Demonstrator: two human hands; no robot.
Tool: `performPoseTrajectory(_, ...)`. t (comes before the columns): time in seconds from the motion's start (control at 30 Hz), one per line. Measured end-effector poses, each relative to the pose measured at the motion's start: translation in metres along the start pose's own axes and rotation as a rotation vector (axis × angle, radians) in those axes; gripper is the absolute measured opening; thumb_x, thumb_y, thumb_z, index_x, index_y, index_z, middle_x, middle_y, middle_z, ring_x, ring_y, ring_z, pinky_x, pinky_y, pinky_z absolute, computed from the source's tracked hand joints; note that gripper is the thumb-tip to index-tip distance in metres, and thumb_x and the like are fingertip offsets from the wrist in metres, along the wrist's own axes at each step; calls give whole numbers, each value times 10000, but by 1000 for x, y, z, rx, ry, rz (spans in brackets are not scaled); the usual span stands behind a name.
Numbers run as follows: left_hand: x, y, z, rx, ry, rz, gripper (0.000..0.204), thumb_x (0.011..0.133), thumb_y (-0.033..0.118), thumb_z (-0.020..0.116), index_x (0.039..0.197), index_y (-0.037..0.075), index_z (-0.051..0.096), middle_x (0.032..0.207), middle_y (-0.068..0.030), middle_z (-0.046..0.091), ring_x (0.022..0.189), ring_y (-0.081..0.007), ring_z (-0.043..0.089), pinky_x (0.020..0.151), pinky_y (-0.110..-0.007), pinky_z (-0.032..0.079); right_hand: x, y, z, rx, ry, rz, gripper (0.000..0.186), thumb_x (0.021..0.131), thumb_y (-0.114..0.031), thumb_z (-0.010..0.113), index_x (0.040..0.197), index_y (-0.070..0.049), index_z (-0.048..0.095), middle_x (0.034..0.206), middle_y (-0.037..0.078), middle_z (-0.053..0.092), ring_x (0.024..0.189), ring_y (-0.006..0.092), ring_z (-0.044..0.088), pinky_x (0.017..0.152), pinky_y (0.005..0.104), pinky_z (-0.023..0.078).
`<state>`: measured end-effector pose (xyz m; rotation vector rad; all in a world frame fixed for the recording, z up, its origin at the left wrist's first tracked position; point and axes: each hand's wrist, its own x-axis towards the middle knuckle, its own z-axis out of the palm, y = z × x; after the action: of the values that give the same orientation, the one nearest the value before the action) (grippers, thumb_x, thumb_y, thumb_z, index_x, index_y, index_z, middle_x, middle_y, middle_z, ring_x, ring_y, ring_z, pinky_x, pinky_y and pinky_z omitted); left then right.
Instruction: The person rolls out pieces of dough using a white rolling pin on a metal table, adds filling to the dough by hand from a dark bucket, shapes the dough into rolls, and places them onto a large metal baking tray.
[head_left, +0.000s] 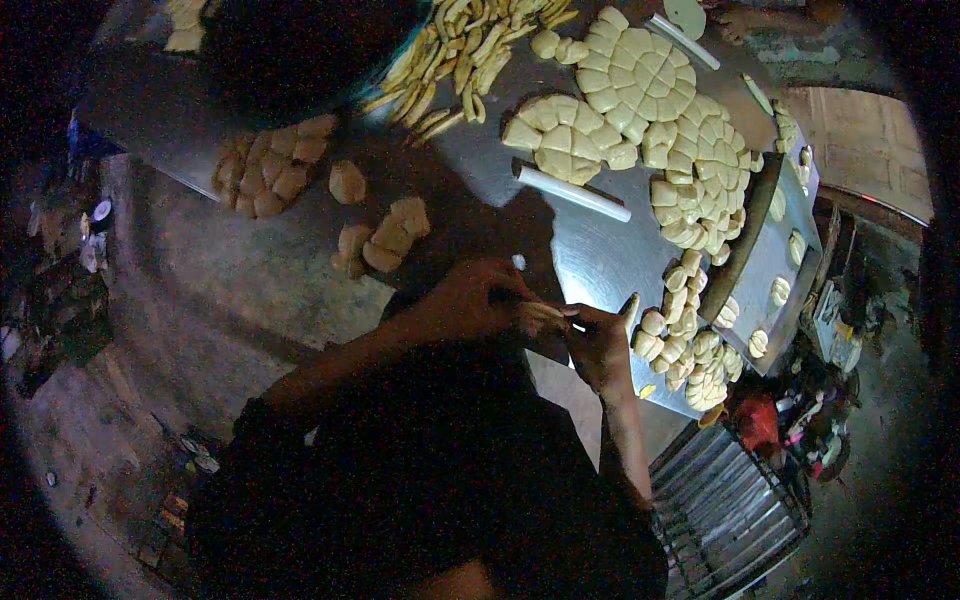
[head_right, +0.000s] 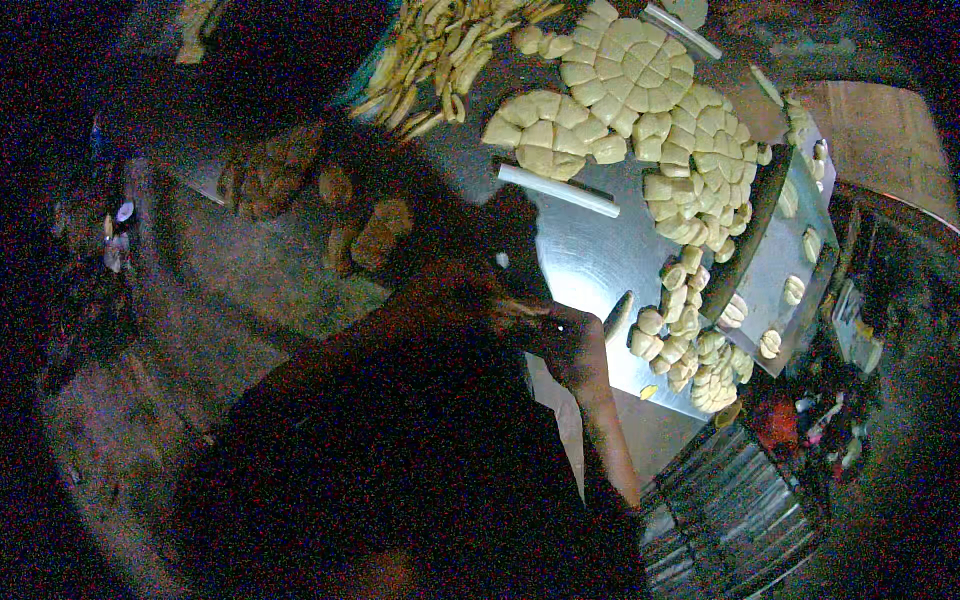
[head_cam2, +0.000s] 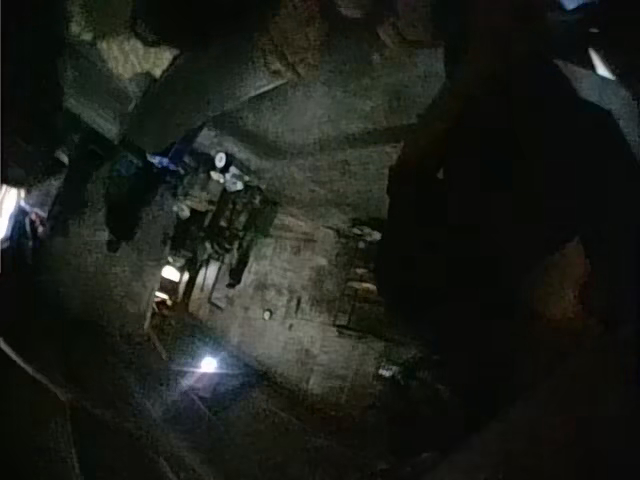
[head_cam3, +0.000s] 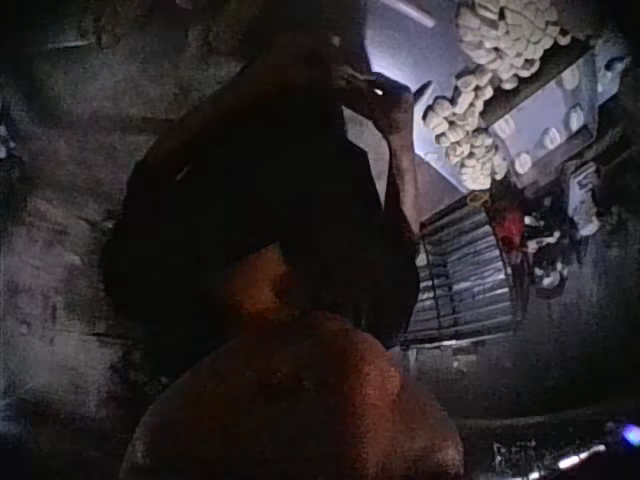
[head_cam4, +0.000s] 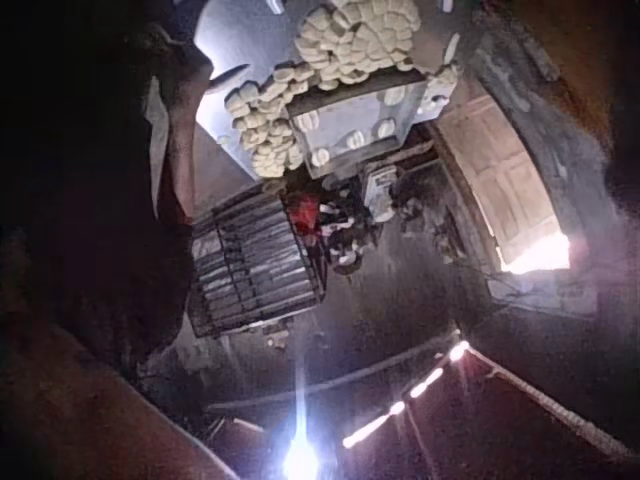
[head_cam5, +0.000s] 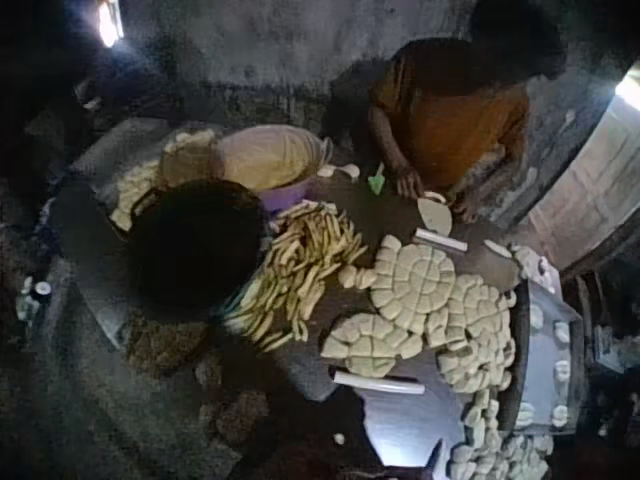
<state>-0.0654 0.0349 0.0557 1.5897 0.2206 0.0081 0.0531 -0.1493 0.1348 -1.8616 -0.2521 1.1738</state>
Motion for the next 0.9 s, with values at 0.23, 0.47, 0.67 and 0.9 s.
performPoseTrajectory(0.23, 14, -59, 29, 311, 54, -195, 325, 810, 260, 802, 1099, 118, 750, 979, -117, 684, 1006, -295, 632, 954, -509, 454, 52, 79, 19, -412, 343, 21, 163, 869, -141, 767, 925, 11, 745, 850, 146, 757, 790, 192, 727, 731, 327, 557)
performPoseTrajectory(0.47, 42, -58, 30, 540, 400, -379, 796, 782, 534, 773, 1457, 215, 497, 1340, -151, 494, 1240, -389, 463, 1053, -608, 327, 82, 113, 11, -777, 694, -74, 220, 765, -179, 783, 924, -62, 685, 962, 135, 639, 902, 315, 577, 752, 428, 453)
performPoseTrajectory(0.67, 45, -61, 34, 610, 407, -205, 880, 795, 564, 751, 1513, 180, 418, 1335, -186, 493, 1229, -412, 463, 1026, -575, 346, 92, 122, 10, -628, 639, 28, 705, 722, -357, 857, 1301, -163, 506, 1234, 198, 480, 1199, 441, 488, 974, 576, 408)
performPoseTrajectory(0.9, 48, -92, 52, 526, 713, 46, 932, 824, 410, 804, 1563, 141, 303, 1493, -222, 410, 1375, -489, 348, 1158, -632, 218, 99, 122, 3, -371, 655, -309, 752, 712, -471, 894, 1274, -139, 520, 1261, 226, 457, 1203, 436, 464, 940, 620, 387)
